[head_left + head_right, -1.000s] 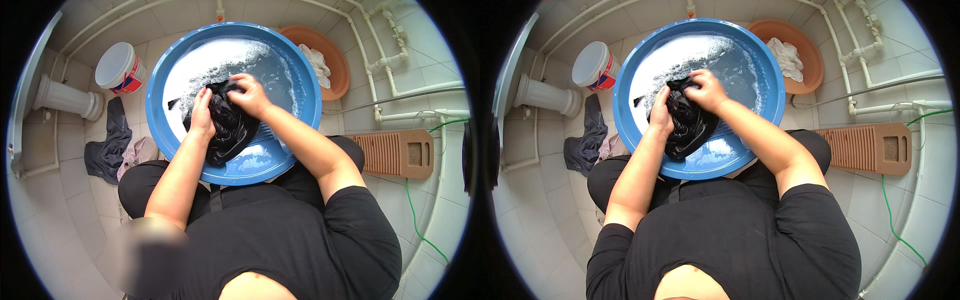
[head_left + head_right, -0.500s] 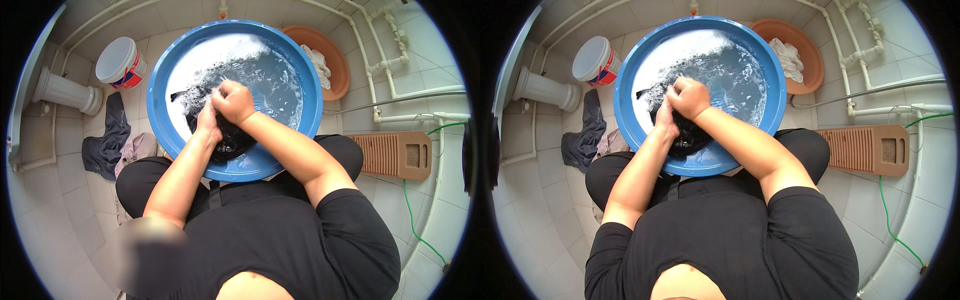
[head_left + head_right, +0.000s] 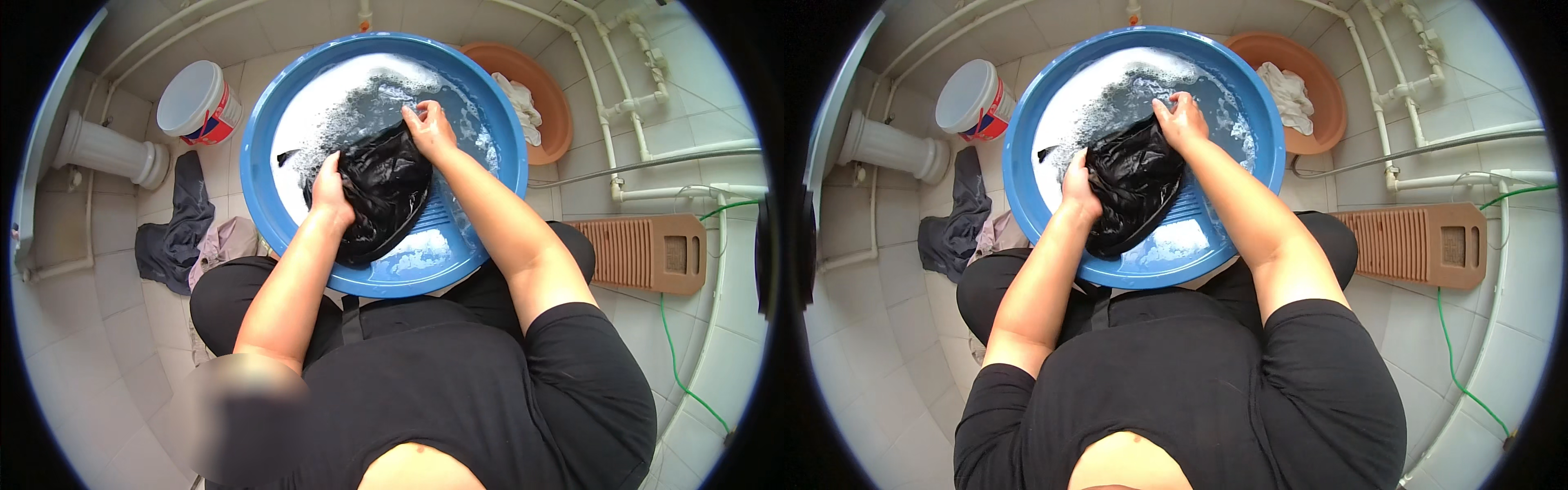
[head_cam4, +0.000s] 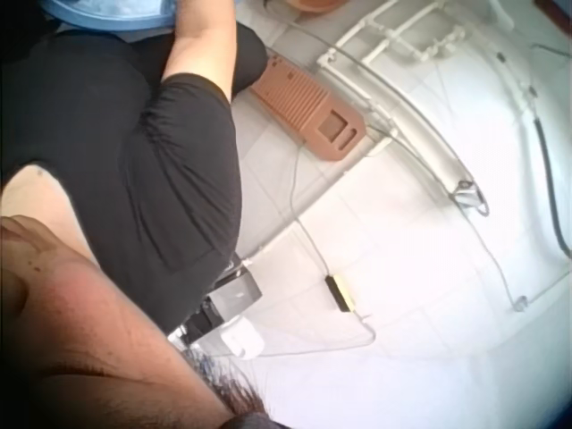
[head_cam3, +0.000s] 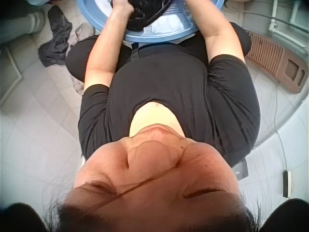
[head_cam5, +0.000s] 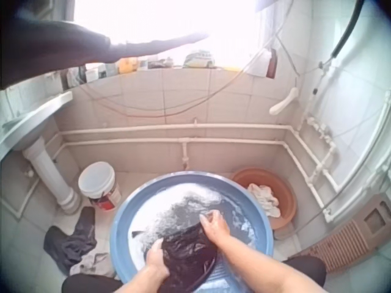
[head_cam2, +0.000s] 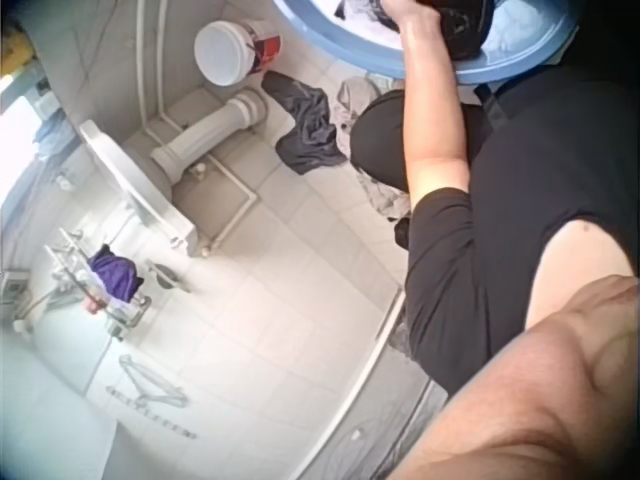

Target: The person sits on the floor and hand-washes a dark garment in a blue basin filled with soapy water. They repeatedly scrub, wring, and agitate the fabric by hand throughout the clip.

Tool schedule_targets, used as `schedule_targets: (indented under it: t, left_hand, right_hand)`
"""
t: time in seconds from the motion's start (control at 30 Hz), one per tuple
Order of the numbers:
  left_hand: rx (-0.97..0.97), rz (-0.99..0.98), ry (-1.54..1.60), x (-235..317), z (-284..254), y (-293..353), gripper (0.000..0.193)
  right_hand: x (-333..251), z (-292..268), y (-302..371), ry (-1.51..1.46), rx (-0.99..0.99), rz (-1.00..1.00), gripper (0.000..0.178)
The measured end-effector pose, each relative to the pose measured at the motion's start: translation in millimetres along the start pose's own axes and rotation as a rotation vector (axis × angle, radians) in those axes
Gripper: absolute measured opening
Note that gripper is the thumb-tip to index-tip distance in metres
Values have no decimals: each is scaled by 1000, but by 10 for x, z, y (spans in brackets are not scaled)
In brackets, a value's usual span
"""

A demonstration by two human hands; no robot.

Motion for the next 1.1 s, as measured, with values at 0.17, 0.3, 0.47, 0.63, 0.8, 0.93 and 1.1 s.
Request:
schedule_targets:
  t: [0.17, 0.3, 0.47, 0.63, 0.8, 0.93, 1.1]
  left_hand:
    - [194, 40, 0, -12, -416, -176, 40]
    - [220, 167, -108, 96, -228, -103, 41]
    - [-9, 133, -70, 137, -67, -23, 43]
    - [-253, 673, -654, 313, -66, 372, 47]
    - [101, 122, -127, 29, 36, 236, 35]
    - [-3, 179, -83, 74, 113, 231, 27]
    - [-192, 112, -127, -43, -195, -33, 29]
  right_hand:
    - [272, 271, 184, 357, -477, 37, 65]
    - [62, 168, 213, 424, -152, -93, 52]
    - [-1283, 464, 1042, -406, -360, -588, 20]
    - [-1718, 643, 1714, -215, -458, -834, 19]
    - [-1053, 447, 879, -311, -42, -361, 21]
    - [-1232, 428, 1048, -308, -45, -453, 25]
    - [-1506, 538, 1469, -294, -255, -687, 16]
Point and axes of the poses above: each hand's wrist, its own y-axis away from the middle knuckle, its own z-axis out of the palm, x = y × z, the point moved 9 cm from there along -y, towards the middle knuckle, and after that the axes turned 15 degrees about -y, right-handed, at the moved point
